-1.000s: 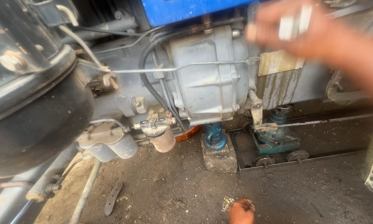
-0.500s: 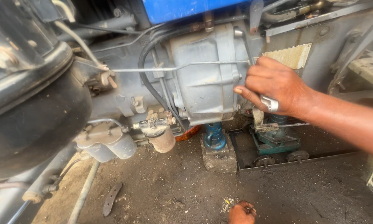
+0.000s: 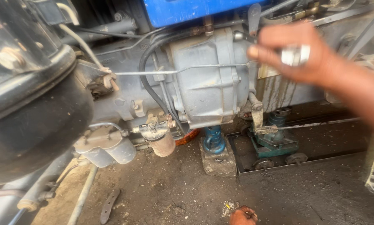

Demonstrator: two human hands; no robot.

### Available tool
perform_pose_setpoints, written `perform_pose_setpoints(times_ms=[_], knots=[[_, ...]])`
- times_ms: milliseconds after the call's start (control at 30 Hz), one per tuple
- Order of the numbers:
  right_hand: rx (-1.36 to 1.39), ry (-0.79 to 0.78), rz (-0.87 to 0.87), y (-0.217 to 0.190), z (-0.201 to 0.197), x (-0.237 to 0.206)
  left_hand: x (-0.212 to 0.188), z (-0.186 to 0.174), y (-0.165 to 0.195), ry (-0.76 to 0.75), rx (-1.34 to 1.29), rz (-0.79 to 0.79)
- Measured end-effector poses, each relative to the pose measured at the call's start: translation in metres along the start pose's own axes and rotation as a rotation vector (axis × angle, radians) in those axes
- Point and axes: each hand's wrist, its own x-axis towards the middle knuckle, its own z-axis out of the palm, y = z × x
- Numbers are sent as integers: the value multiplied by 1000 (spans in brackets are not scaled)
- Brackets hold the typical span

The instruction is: The person works under a vehicle using a wrench to loosen and tighten bolts on the undercarriage. They repeatedly reposition the wrench and adjust their grip while applying torque to fasteners near the transmission area.

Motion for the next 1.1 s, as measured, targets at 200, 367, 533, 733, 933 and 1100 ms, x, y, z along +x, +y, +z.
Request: perform_pose_setpoints(times_ms=[200,367,533,733,933,1100], knots=[[-295,-194,188,-36,-20,26,2,10,-7,4,-1,-33],[-539,-73,-615,-32,40,-41,2,9,0,47,-360,-75],[-233,-199,-470,-43,50,-98,-41,-41,77,-84,-906,95],[348,-355,-463,-125,30,-119,-106,-104,199,-244,-1597,-19],[82,-307,297,-61,16,-27,-70,-78,171,-66,-1603,208],[-449,200,122,-4,59,21,-10,13,93,-147,-1138,67]])
